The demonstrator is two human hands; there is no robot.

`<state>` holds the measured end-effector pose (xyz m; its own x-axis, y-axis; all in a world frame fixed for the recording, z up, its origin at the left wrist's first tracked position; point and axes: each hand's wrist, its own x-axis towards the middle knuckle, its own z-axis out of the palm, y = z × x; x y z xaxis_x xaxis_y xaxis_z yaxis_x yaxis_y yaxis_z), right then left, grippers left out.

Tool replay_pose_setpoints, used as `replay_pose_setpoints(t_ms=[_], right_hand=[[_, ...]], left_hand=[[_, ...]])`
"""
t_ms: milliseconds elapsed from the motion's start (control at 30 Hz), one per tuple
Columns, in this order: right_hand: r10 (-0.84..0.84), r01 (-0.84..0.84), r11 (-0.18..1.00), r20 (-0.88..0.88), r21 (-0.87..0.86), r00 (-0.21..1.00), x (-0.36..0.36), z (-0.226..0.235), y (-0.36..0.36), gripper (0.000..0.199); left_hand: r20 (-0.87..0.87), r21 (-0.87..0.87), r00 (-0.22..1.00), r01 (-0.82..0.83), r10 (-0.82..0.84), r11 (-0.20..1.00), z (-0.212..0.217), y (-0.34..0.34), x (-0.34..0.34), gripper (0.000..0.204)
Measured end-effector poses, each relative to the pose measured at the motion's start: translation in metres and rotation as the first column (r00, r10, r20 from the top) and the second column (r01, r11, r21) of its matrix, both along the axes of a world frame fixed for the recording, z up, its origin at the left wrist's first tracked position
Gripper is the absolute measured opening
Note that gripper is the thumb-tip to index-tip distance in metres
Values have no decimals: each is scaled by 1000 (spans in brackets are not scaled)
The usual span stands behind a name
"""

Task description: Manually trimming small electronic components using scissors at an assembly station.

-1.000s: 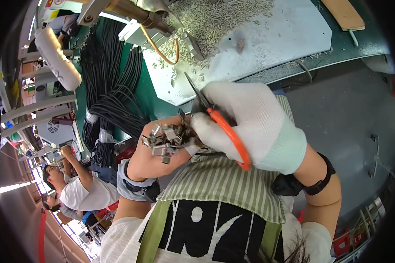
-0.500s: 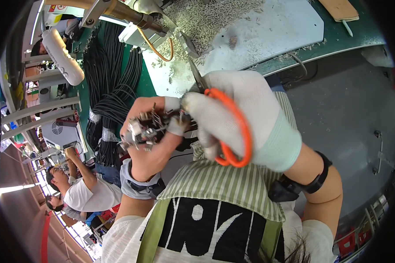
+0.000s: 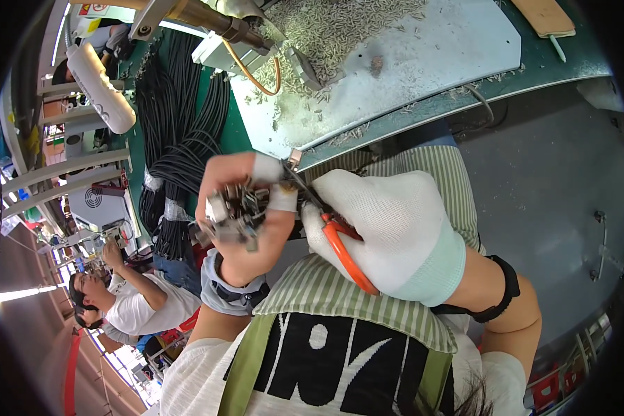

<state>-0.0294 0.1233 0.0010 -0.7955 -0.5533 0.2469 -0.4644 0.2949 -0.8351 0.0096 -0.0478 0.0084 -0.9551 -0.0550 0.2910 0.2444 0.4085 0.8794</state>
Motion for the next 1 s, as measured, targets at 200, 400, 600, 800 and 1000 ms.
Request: replay_pose_setpoints(t_ms=[200, 400, 600, 800, 1000], right_hand=[[77, -69, 997, 305, -39, 949, 1, -1, -3, 12], [-70, 73, 996, -65, 50, 995, -4, -17, -12, 10], [-111, 150, 980, -271, 130, 956, -2, -26, -11, 10], [-49, 43, 998, 158, 42, 986, -14, -34, 8, 10], [-15, 32, 999, 465, -29, 885, -79, -24, -8, 25]], left_hand=[[157, -50, 976, 158, -148, 986, 5, -15, -1, 21], [373, 232, 926, -160, 64, 959, -2, -9, -1, 23], [507, 252, 862, -172, 21, 952, -3, -11, -9, 21], [707, 363, 704, -274, -72, 890, -18, -47, -33, 11], [572, 673, 770, -246, -281, 698, -41, -65, -83, 7]])
